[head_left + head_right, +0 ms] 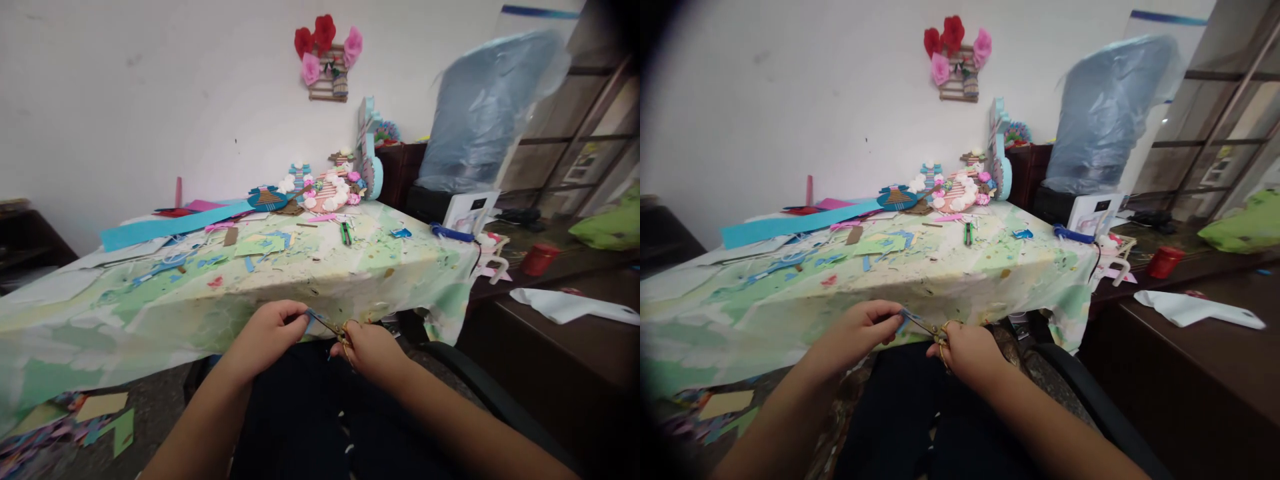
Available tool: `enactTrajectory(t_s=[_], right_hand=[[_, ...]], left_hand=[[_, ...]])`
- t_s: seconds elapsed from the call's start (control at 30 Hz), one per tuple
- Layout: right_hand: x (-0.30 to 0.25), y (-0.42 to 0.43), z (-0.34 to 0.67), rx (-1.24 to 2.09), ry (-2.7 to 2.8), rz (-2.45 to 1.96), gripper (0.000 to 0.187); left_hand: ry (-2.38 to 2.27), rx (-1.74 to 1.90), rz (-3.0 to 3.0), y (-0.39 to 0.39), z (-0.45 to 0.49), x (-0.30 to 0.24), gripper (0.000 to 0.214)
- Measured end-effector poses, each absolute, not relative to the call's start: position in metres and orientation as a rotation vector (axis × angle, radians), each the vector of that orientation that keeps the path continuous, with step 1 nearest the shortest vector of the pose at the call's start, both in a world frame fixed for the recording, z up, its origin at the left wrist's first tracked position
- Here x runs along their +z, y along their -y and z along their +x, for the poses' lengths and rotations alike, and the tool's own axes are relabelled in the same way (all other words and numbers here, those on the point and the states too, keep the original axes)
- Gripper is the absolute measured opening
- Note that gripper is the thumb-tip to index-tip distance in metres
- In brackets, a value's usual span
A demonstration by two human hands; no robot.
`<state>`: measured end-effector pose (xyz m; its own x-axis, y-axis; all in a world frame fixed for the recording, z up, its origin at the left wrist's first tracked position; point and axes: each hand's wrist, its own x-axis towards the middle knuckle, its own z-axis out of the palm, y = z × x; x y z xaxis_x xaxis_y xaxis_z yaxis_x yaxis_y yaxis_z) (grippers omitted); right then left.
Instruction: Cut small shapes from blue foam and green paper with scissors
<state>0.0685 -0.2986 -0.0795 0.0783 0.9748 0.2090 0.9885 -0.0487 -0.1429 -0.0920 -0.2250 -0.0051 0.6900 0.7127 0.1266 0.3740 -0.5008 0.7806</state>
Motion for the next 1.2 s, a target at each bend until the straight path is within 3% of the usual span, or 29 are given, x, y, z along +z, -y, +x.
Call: enactTrajectory(t_s=[0.3,0.5,0.87,1.07,1.2], right_hand=[[-0.078,0.301,0.066,0.095,1.96,-2.059,0.036],[-0.078,0.305,0.074,0.063,1.873,-1.986,0.043],[-0.088,0.302,0.087,0.269,1.766,-1.836,0.032],[-0.075,0.305,0.125,0.163,1.496,-1.974,0.032],[-0.056,0.318,0.156,0.059,1.332,-2.122,0.029]], left_hand=[[-0.795,0.574,2.177,0.225,-0.093,-0.008,0.018],[-0.792,0.607,2.091,0.222,-0.092,-0.015,0.019],[-0.794,0.743,1.733,0.212,-0.086,-0.023,0.019],[-0.889,0.98,1.774,0.179,-0.101,-0.026,0.02],[-1.201,1.219,1.801,0.138,-0.129,-0.025,0.025]])
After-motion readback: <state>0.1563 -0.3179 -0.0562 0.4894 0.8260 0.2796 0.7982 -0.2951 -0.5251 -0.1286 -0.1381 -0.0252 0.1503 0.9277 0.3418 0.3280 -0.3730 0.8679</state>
